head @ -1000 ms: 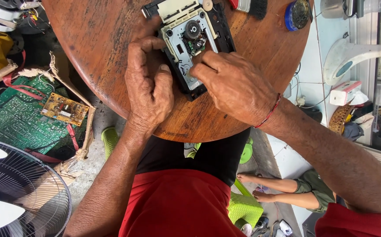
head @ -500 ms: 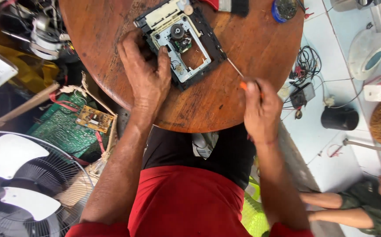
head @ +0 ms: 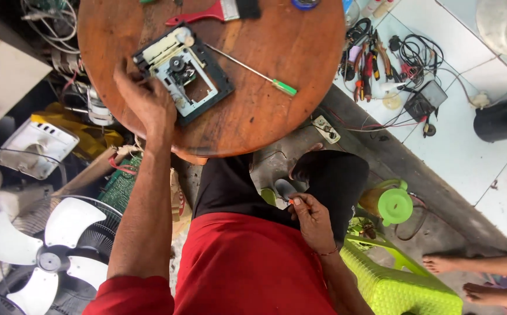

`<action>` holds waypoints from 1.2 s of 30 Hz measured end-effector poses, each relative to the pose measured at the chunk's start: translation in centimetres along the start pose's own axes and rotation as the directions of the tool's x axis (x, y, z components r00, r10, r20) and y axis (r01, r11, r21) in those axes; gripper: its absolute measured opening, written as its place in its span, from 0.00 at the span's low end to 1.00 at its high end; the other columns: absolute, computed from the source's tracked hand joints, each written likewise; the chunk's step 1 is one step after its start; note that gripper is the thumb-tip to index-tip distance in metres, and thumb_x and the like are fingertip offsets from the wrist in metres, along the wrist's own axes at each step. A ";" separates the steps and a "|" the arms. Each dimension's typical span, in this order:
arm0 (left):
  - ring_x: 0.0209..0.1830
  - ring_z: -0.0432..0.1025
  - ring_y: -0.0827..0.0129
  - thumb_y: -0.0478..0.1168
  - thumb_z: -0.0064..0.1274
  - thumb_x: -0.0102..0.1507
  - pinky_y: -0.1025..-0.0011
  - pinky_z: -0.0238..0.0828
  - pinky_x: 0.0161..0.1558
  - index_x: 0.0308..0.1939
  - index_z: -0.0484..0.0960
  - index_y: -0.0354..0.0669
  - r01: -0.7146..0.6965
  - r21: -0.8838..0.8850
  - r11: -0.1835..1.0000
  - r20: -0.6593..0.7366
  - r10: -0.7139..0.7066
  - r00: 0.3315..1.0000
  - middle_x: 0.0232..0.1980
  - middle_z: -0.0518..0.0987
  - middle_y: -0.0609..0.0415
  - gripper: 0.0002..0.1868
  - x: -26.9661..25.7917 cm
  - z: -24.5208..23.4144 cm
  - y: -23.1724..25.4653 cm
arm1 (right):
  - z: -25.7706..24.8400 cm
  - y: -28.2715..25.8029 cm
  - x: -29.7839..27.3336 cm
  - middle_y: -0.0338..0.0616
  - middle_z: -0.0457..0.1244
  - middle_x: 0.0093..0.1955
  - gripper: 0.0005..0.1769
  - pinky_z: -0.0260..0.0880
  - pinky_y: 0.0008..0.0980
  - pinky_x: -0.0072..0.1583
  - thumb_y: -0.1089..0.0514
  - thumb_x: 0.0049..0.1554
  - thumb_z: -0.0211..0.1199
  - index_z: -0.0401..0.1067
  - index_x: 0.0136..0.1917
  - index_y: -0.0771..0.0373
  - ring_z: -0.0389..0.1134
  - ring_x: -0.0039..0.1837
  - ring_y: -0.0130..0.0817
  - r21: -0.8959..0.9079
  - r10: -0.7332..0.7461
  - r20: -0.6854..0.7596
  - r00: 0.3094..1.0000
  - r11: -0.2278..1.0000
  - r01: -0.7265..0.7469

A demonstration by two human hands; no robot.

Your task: The person uses a screwdriver to remove screws from a disassembled electronic device, likely a VCR or DVD player, placed on a wooden table. They then use a small orange tool to manipulate internal components and wires before continuing to unscrew parts of the device.

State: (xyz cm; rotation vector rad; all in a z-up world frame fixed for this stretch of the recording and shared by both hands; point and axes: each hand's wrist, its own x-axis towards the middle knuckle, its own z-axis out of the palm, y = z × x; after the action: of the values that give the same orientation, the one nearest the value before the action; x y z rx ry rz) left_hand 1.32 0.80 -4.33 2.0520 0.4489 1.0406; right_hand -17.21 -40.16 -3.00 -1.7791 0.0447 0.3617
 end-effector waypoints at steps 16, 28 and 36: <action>0.58 0.71 0.46 0.25 0.55 0.60 0.54 0.76 0.54 0.64 0.68 0.34 -0.009 -0.430 0.903 0.091 0.053 0.994 0.60 0.72 0.35 0.27 -2.4 -3.4 1.5 | 1.2 6.3 0.9 0.44 0.67 0.44 0.21 0.69 0.28 0.51 0.53 0.67 0.51 0.72 0.68 0.63 0.69 0.46 0.30 0.337 0.226 0.268 0.936 0.888 -0.311; 0.49 0.58 0.55 0.33 0.57 0.74 0.51 0.62 0.49 0.73 0.63 0.32 -0.081 -0.581 0.810 0.167 0.216 0.962 0.60 0.65 0.35 0.26 -2.7 -3.3 -0.2 | 1.6 7.7 0.9 0.44 0.68 0.50 0.21 0.59 0.25 0.41 0.61 0.65 0.53 0.70 0.70 0.63 0.68 0.48 0.29 0.486 0.409 0.147 0.901 0.764 -0.426; 0.68 0.66 0.34 0.26 0.56 0.76 0.42 0.68 0.61 0.73 0.61 0.31 -0.090 -0.730 0.678 0.139 0.276 0.951 0.70 0.67 0.24 0.26 -2.1 -3.5 2.0 | 3.0 7.1 -0.2 0.45 0.67 0.55 0.20 0.67 0.28 0.58 0.60 0.66 0.53 0.72 0.69 0.60 0.67 0.53 0.29 0.275 0.345 0.092 0.934 0.893 -0.357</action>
State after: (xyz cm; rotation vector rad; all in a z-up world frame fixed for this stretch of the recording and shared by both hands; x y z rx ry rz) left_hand -2.85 -0.07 -2.58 1.4755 -0.2876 0.8710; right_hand -19.63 -39.09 -10.23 -1.4691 0.3784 0.6202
